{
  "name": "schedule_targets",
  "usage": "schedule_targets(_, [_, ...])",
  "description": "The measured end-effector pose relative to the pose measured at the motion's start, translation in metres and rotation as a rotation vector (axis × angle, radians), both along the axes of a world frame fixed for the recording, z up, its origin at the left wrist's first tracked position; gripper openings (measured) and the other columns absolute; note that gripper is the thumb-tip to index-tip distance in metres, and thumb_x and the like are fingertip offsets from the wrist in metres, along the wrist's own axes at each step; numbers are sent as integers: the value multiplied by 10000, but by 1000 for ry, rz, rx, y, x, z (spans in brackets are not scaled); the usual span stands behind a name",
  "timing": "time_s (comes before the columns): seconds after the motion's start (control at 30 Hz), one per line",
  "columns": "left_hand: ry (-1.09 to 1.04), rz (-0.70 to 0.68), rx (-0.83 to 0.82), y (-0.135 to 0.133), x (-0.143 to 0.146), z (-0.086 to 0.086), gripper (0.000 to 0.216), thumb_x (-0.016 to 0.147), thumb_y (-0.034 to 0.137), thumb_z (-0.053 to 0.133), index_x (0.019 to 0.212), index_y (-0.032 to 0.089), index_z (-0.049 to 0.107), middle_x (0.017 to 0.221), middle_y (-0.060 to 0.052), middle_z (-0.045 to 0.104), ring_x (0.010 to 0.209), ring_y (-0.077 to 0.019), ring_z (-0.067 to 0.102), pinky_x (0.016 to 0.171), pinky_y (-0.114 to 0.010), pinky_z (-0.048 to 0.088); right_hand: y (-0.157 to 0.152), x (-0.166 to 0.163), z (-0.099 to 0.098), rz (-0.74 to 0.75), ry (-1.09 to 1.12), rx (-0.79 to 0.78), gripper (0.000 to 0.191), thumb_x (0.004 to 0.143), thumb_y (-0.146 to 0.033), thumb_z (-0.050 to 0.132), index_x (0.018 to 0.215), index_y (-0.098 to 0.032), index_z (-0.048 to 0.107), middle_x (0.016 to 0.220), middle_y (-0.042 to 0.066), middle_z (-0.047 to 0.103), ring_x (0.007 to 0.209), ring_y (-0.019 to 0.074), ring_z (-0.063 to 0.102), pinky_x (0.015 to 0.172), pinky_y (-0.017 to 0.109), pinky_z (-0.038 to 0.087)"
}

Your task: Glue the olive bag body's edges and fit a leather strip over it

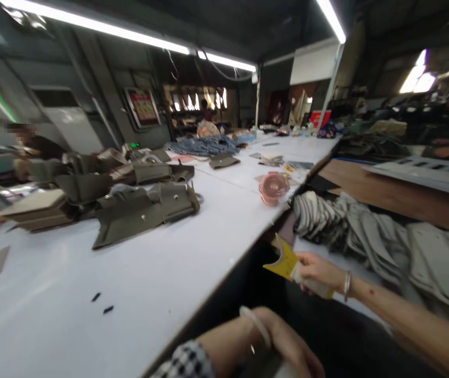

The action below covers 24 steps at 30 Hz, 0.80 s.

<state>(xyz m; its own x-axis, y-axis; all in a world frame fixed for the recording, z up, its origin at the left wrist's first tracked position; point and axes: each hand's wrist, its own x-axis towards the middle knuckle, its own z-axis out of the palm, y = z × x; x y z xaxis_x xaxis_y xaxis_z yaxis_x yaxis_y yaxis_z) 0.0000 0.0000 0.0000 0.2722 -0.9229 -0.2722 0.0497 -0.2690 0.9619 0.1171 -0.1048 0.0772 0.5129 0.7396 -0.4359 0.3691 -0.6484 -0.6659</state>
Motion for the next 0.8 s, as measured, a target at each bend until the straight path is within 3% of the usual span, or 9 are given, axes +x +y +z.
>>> schedule_targets(0.03, [144,-74,68,-4,-1,-3,343,561,380,824,788,195,645,762,11,681,771,-239,677,697,-371,578,-30,-5,6,-35,103,-2,314,804,-248,427,1094,-151,499,930,70,681,614,129,643,515,218,507])
schedule_targets(0.13, [243,20,125,-5,-4,-5,401,525,307,798,868,191,627,759,25,672,763,-222,652,709,-352,537,-101,-29,18,-124,388,-54,483,819,-547,557,1045,-121,549,722,48,657,462,111,571,421,200,457])
schedule_targets(0.27, [295,110,103,3,-11,8,481,511,256,793,936,195,576,817,32,650,781,-188,627,731,-319,497,-141,-78,11,-98,514,-216,516,827,-623,559,934,-119,576,619,23,620,365,76,493,334,161,380])
schedule_targets(0.43, [328,172,108,7,-19,19,545,529,258,774,1008,196,522,869,20,628,817,-192,606,725,-302,480,-131,-120,-7,-73,503,-295,361,882,-495,526,912,-141,589,594,3,606,355,71,480,307,146,368])
schedule_targets(0.63, [191,294,150,12,-23,25,657,580,303,786,1163,195,501,970,7,601,894,-189,585,753,-282,460,-113,-126,-10,-98,518,-331,353,875,-501,535,912,-153,585,550,-13,591,336,89,494,291,156,378])
schedule_targets(0.8, [146,354,129,14,-29,22,734,598,365,797,1234,186,476,964,-7,596,834,-182,573,708,-292,465,-105,-129,-9,-117,521,-325,331,879,-485,534,892,-156,570,544,-13,591,334,87,498,277,143,356])
